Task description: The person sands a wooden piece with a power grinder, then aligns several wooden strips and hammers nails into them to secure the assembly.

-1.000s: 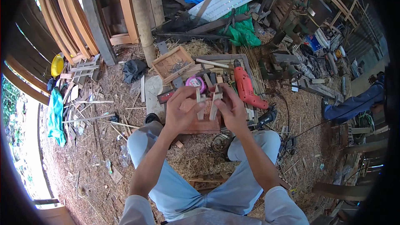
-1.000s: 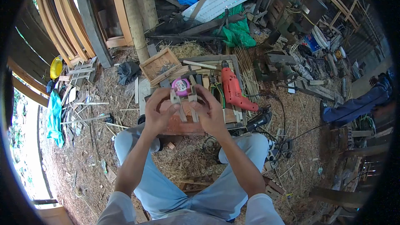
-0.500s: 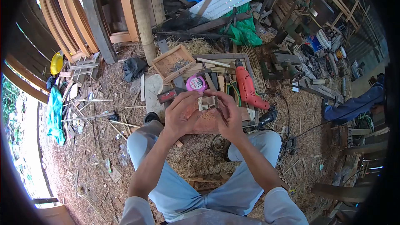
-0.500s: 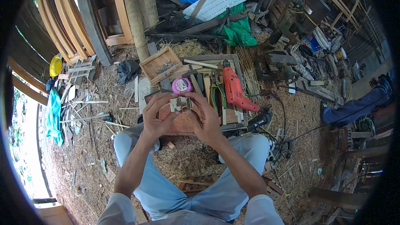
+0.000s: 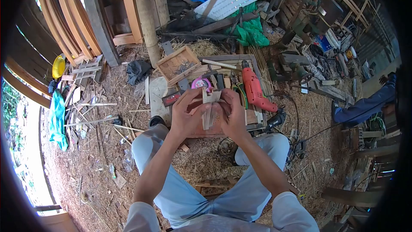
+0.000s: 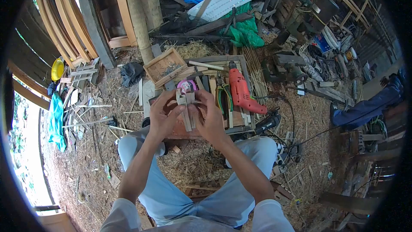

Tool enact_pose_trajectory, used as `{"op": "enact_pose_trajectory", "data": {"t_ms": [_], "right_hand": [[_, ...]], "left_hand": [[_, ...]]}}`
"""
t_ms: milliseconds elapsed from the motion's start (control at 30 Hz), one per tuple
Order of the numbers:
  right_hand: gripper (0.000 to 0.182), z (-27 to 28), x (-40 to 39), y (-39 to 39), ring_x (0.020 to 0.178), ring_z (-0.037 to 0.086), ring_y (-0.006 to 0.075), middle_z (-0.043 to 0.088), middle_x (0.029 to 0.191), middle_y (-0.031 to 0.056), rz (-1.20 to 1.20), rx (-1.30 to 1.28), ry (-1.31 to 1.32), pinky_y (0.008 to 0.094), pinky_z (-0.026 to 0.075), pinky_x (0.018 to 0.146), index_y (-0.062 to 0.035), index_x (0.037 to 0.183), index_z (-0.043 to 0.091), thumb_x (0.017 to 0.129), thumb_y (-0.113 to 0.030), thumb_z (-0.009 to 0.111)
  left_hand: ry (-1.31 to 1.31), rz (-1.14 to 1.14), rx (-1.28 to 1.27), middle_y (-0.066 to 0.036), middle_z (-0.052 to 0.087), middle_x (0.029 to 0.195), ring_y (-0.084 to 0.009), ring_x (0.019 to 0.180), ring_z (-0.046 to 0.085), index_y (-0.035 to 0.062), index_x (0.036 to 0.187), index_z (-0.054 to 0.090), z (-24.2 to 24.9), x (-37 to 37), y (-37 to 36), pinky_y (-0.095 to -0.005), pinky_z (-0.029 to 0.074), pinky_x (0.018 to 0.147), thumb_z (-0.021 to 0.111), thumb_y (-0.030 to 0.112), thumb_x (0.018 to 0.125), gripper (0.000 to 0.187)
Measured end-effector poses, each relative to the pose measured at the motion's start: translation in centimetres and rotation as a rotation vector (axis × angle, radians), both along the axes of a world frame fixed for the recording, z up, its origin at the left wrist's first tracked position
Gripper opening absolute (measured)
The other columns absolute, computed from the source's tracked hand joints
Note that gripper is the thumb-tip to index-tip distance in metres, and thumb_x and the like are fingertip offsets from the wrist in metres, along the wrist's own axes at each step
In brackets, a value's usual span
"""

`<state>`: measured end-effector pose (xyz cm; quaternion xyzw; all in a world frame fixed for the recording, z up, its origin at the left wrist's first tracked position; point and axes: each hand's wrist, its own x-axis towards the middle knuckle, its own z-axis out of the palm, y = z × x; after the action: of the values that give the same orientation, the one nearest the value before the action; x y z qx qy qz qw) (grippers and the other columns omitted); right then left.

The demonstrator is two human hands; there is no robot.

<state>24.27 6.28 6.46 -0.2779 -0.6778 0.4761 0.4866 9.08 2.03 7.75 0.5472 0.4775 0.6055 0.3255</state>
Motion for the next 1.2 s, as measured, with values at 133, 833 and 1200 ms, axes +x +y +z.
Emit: {"op": "enact_pose_trajectory", "data": {"t_ms": [133, 833, 1200], "right_hand": [[0.045, 1.2, 0.5, 0.1, 0.113, 0.055, 0.0251, 0.052, 0.120, 0.0192, 0.065, -0.084, 0.046, 0.0328, 0.047, 0.091, 0.0029, 0.128, 0.035, 0.088, 0.002, 0.056], [0.048, -0.7, 1.0, -1.0, 0.109, 0.058, 0.0229, 0.052, 0.118, 0.0196, -0.007, 0.334, -0.156, 0.0304, 0.047, 0.091, 0.0048, 0.125, 0.034, 0.084, 0.007, 0.059], [0.046, -1.7, 1.1, -0.8, 0.113, 0.055, 0.0297, 0.052, 0.122, 0.0210, -0.020, 0.266, -0.193, 0.0352, 0.045, 0.093, 0.0033, 0.124, 0.040, 0.084, 0.002, 0.061]], "left_hand": [[-0.045, -0.039, 0.013, -0.008, 0.054, 0.112, -0.0186, 0.107, 0.056, -0.0040, 0.121, 0.050, 0.0, 0.1, -0.4, -0.0313, 0.047, 0.093, 0.065, -0.004, 0.081, 0.042], [0.101, -0.052, 0.132, -0.014, 0.059, 0.115, -0.0192, 0.106, 0.058, -0.0064, 0.119, 0.048, -1.9, -0.2, -0.6, -0.0335, 0.048, 0.092, 0.068, -0.007, 0.077, 0.047], [0.127, -0.026, 0.166, -0.010, 0.059, 0.109, -0.0178, 0.104, 0.059, -0.0009, 0.118, 0.051, -0.8, -0.3, -0.4, -0.0307, 0.049, 0.087, 0.070, -0.007, 0.075, 0.047]]}}
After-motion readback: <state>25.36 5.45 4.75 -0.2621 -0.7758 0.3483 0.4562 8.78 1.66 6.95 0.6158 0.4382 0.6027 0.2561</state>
